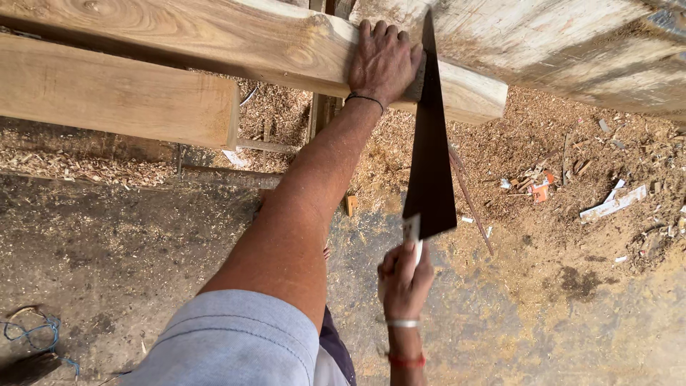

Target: The person holds a wooden plank steady on a support with one hand and saws through it with a hand saw, making repeated back-and-forth cutting strokes along a marked line. After cutting, the person moves the saw and reaches toward stacked planks.

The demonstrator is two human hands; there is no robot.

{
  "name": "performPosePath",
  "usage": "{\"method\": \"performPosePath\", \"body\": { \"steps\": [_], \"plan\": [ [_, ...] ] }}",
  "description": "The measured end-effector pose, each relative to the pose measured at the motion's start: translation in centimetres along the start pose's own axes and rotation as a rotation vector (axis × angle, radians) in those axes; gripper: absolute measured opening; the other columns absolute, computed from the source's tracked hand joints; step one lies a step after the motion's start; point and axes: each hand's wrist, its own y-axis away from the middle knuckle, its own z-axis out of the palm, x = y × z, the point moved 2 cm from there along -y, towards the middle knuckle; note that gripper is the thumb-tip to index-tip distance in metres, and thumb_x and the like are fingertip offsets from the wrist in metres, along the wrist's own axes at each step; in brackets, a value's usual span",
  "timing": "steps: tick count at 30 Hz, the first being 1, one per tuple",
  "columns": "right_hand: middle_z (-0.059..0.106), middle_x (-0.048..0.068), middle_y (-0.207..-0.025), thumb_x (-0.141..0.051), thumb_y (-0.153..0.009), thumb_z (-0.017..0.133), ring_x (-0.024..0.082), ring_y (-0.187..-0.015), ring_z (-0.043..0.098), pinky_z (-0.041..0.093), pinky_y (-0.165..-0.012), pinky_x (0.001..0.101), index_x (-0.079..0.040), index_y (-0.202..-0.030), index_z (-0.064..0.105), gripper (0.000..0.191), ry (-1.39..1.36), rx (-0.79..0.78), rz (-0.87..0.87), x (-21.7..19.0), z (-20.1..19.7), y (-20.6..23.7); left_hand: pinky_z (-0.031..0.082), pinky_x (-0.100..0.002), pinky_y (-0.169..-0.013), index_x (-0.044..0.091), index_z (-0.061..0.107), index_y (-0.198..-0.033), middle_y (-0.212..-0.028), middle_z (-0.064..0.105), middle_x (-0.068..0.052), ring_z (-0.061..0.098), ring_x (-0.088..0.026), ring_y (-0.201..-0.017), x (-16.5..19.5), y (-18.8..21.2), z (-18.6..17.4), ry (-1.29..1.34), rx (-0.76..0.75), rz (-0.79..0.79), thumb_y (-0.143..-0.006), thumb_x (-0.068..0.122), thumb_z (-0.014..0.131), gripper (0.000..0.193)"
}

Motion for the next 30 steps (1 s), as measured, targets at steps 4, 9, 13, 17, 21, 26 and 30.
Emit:
{"method": "performPosePath", "body": {
  "steps": [4,9,13,17,21,26,30],
  "plan": [
    [0.049,0.002,-0.058,-0.032,-0.111,0.046,0.008,-0.045,0.046,0.038,-0.04,0.0257,0.002,-0.092,0.051,0.039,0.214,0.074,0.026,-0.7,-4.5,10.0,0.03,-0.056,-0.106,0.006,0.073,-0.101,-0.095,0.066,-0.011,0.056,-0.026,-0.099,0.6,-0.3,-0.8,-0.035,0.035,-0.035,-0.105,0.046,0.035,0.055],
    [0.052,-0.001,-0.059,-0.036,-0.11,0.043,0.006,-0.045,0.048,0.042,-0.037,0.0243,0.004,-0.117,0.058,0.043,0.435,-0.095,-0.016,-5.5,0.0,-3.6,0.028,-0.057,-0.109,0.007,0.073,-0.098,-0.098,0.066,-0.01,0.056,-0.026,-0.105,0.8,-0.1,-1.0,-0.004,0.093,-0.041,-0.107,0.046,0.033,0.056],
    [0.051,0.0,-0.06,-0.044,-0.112,0.045,0.008,-0.046,0.048,0.041,-0.038,0.0253,0.0,-0.105,0.056,0.046,0.365,-0.219,-0.18,-5.0,4.8,-14.4,0.029,-0.056,-0.106,0.007,0.073,-0.101,-0.097,0.067,-0.011,0.057,-0.026,-0.104,0.2,-0.1,-0.5,-0.062,0.09,-0.01,-0.105,0.048,0.034,0.057],
    [0.046,-0.003,-0.056,-0.038,-0.109,0.041,0.005,-0.043,0.04,0.032,-0.036,0.024,-0.003,-0.11,0.054,0.038,0.219,-0.085,-0.177,2.2,0.6,-3.0,0.029,-0.057,-0.105,0.007,0.073,-0.102,-0.097,0.067,-0.012,0.056,-0.026,-0.103,0.0,-0.3,-0.1,-0.017,0.015,0.0,-0.105,0.046,0.037,0.053],
    [0.049,0.001,-0.058,-0.033,-0.113,0.044,0.008,-0.047,0.043,0.032,-0.042,0.0231,-0.002,-0.09,0.051,0.04,0.193,0.048,0.039,7.7,-6.6,11.9,0.029,-0.057,-0.108,0.006,0.073,-0.105,-0.098,0.067,-0.011,0.057,-0.025,-0.103,0.5,-0.6,-0.7,-0.056,0.064,-0.034,-0.104,0.044,0.038,0.051],
    [0.053,-0.004,-0.049,-0.038,-0.105,0.041,0.007,-0.035,0.046,0.038,-0.029,0.0221,-0.001,-0.119,0.057,0.042,0.412,-0.052,-0.027,2.7,-4.1,1.1,0.028,-0.058,-0.109,0.007,0.072,-0.105,-0.1,0.066,-0.011,0.056,-0.027,-0.104,0.5,-0.6,-1.1,-0.069,0.01,-0.016,-0.107,0.044,0.038,0.051],
    [0.05,-0.002,-0.055,-0.042,-0.113,0.04,0.007,-0.041,0.048,0.042,-0.033,0.024,0.005,-0.116,0.057,0.051,0.415,-0.193,-0.201,-1.7,2.9,-14.1,0.028,-0.059,-0.108,0.006,0.072,-0.105,-0.1,0.066,-0.012,0.057,-0.028,-0.106,0.0,-0.3,-0.7,-0.071,0.066,-0.012,-0.105,0.049,0.038,0.055]
  ]
}}
